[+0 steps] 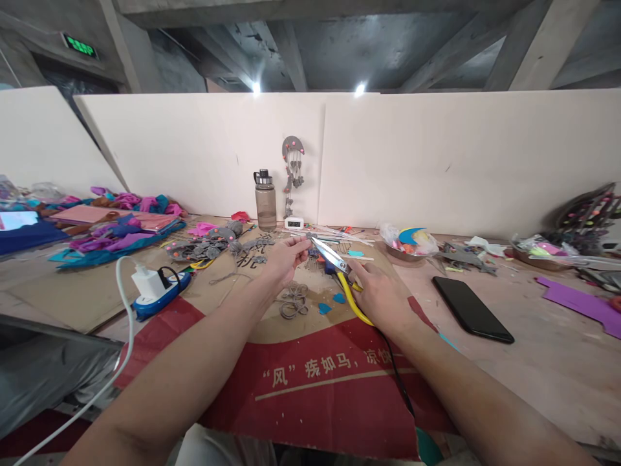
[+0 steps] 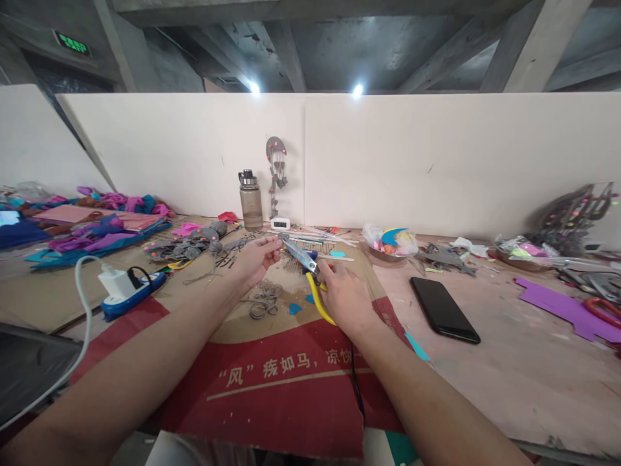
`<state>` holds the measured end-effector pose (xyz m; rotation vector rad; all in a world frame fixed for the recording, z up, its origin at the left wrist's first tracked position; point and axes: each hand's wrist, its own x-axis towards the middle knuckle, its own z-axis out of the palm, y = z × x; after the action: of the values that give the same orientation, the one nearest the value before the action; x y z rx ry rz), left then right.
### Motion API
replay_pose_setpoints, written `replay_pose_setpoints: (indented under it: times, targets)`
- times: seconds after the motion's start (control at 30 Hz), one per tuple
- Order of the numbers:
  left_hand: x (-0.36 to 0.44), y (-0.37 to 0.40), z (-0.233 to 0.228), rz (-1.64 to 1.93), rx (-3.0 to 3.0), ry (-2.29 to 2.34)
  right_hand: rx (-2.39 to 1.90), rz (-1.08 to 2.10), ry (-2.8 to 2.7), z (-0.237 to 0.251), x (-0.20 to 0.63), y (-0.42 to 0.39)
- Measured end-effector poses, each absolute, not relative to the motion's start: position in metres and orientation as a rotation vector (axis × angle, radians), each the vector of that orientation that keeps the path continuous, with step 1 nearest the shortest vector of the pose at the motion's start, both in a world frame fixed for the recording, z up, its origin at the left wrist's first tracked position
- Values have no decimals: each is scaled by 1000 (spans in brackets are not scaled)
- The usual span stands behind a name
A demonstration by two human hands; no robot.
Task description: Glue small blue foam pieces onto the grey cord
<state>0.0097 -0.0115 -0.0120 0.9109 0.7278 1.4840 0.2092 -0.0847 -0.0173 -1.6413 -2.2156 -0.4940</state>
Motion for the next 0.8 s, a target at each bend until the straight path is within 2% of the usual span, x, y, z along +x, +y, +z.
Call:
replay_pose_setpoints:
  times: [0.8]
  targets:
    - [12, -15, -13, 1475, 899, 725, -1705, -571, -2304, -22, 207, -84]
